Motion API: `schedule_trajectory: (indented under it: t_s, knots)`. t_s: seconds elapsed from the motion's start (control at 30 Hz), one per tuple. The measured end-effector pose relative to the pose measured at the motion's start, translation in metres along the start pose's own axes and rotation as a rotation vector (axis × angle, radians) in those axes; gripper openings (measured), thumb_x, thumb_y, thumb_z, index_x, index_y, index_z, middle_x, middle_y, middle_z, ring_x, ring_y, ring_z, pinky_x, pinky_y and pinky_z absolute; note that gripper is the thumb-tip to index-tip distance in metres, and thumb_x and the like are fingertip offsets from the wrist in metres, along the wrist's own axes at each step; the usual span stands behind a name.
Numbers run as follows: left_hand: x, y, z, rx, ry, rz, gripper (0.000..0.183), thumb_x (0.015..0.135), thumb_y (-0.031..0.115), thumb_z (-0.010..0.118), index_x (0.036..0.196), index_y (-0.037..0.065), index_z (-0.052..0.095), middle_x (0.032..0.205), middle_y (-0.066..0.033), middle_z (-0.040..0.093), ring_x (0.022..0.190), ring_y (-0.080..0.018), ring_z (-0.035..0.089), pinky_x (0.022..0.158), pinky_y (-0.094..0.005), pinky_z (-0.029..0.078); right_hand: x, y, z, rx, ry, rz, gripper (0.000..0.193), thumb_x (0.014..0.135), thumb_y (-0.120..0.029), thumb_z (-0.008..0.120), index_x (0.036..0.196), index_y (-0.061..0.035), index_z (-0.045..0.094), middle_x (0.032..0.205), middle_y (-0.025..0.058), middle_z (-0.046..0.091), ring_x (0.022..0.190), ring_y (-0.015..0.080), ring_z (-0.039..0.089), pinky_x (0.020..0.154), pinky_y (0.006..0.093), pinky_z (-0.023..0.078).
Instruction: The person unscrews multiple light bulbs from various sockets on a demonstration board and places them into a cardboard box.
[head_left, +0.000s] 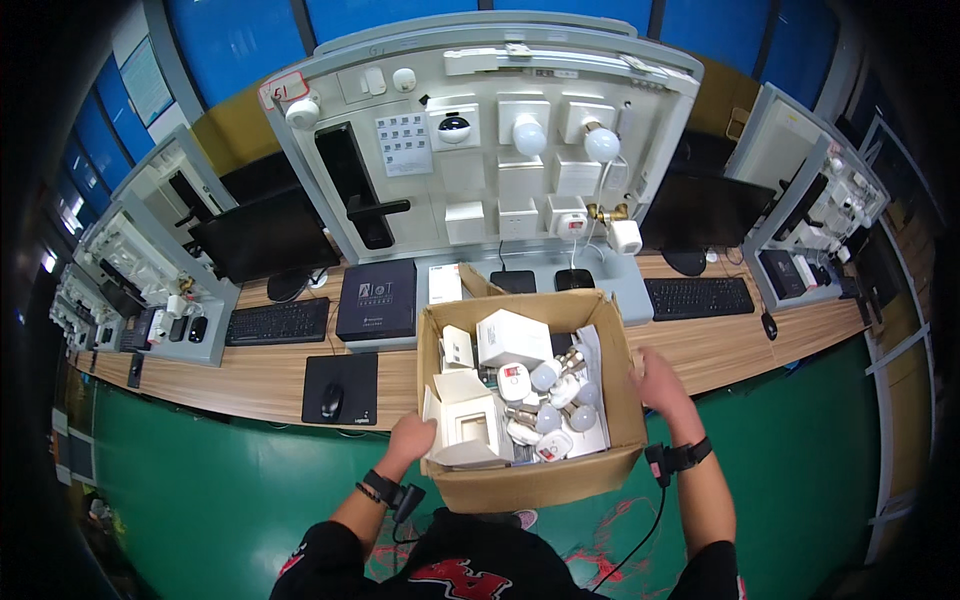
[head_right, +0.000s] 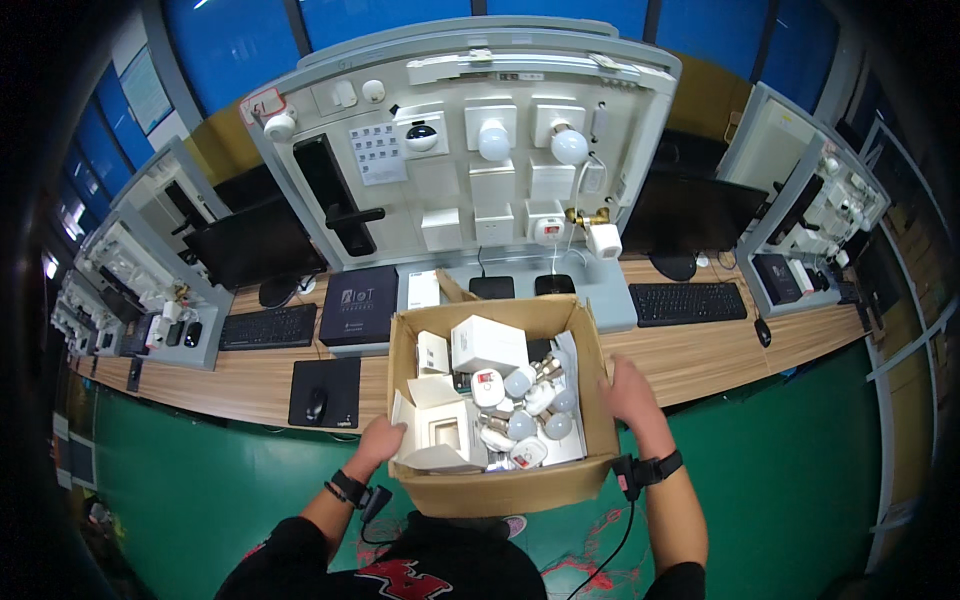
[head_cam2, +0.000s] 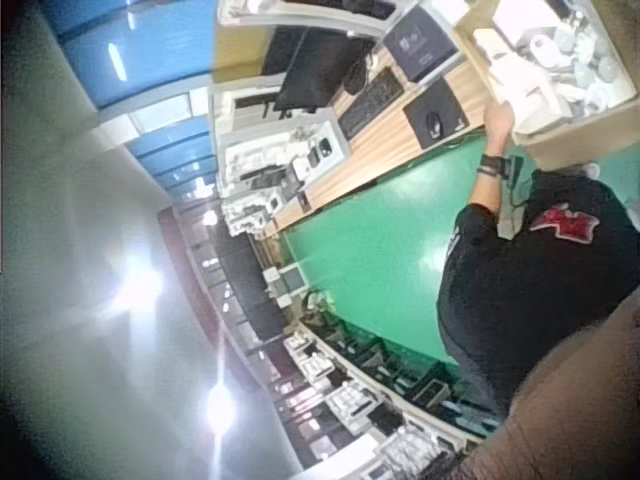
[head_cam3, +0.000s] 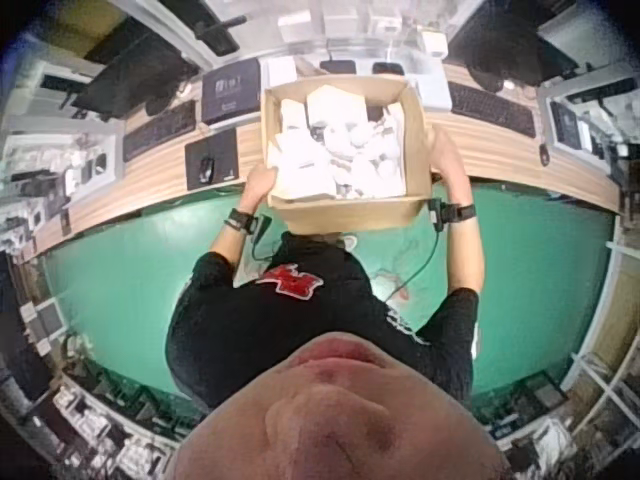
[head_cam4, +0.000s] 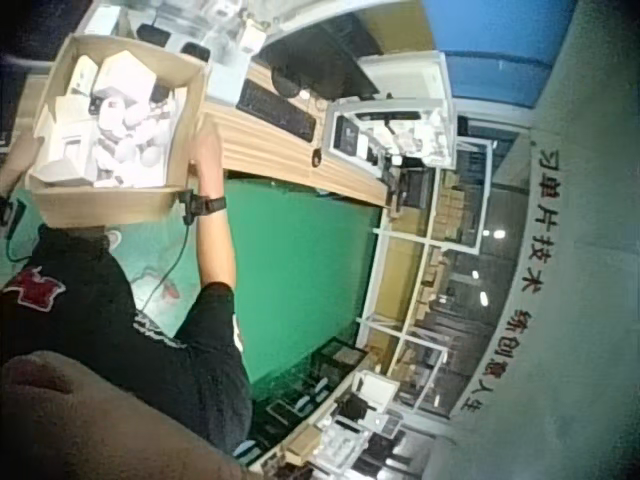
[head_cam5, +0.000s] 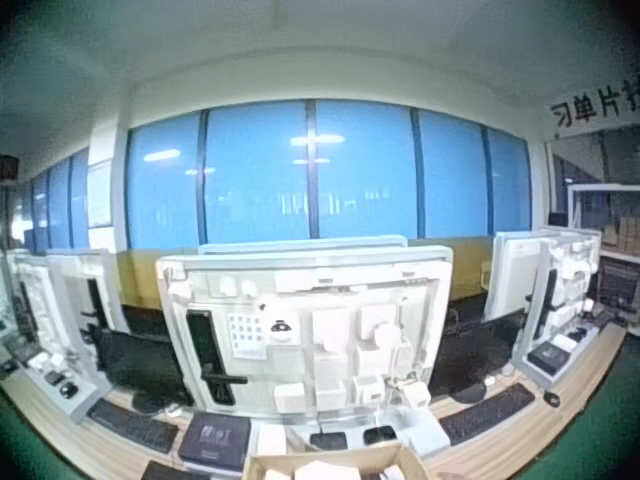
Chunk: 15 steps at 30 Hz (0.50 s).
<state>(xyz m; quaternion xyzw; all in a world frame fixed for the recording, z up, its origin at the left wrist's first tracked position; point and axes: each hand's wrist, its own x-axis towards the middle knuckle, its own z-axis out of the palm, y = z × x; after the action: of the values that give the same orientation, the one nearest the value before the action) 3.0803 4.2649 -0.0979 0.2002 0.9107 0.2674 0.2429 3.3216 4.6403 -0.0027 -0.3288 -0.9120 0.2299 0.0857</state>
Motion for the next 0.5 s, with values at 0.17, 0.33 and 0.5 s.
schedule_trajectory:
  t_s: [0.17, 0.33, 0.5]
  knots:
    - [-0.013, 0.018, -0.003, -0.046, 0.003, -0.023, 0.041, 0.082, 0.031, 0.053, 0.092, -0.008, 0.064, 0.092, -0.0333, 0.062, 0.091, -0.0465, 0.060, 0.085, -0.0484, 0.047, 0.100, -0.131, -0.067, 0.684, -0.229, -0.028, 0.048, 0.093, -0.039, 0.055, 0.120, 0.0001, 0.048, 0.113, 0.0207, 0.060, 0.097, 0.0314, 0.064, 0.078, 0.0372, 0.053]
    - [-0.013, 0.008, 0.000, -0.132, 0.062, 0.063, 0.038, 0.083, 0.028, 0.052, 0.096, -0.006, 0.062, 0.092, -0.0311, 0.063, 0.089, -0.0464, 0.060, 0.083, -0.0498, 0.048, 0.215, -0.235, -0.070, 1.651, -0.383, 0.159, 0.072, 0.092, -0.057, 0.046, 0.129, 0.0032, 0.032, 0.118, 0.0249, 0.054, 0.104, 0.0358, 0.060, 0.084, 0.0431, 0.054]
    - [-0.010, 0.022, 0.003, -0.092, 0.039, 0.029, 0.038, 0.084, 0.028, 0.050, 0.092, -0.008, 0.062, 0.090, -0.0306, 0.063, 0.087, -0.0450, 0.062, 0.083, -0.0489, 0.049, 0.305, -0.230, -0.049, 2.112, -0.176, -0.050, 0.069, 0.091, -0.051, 0.054, 0.124, 0.0073, 0.039, 0.110, 0.0264, 0.055, 0.096, 0.0327, 0.061, 0.080, 0.0389, 0.057]
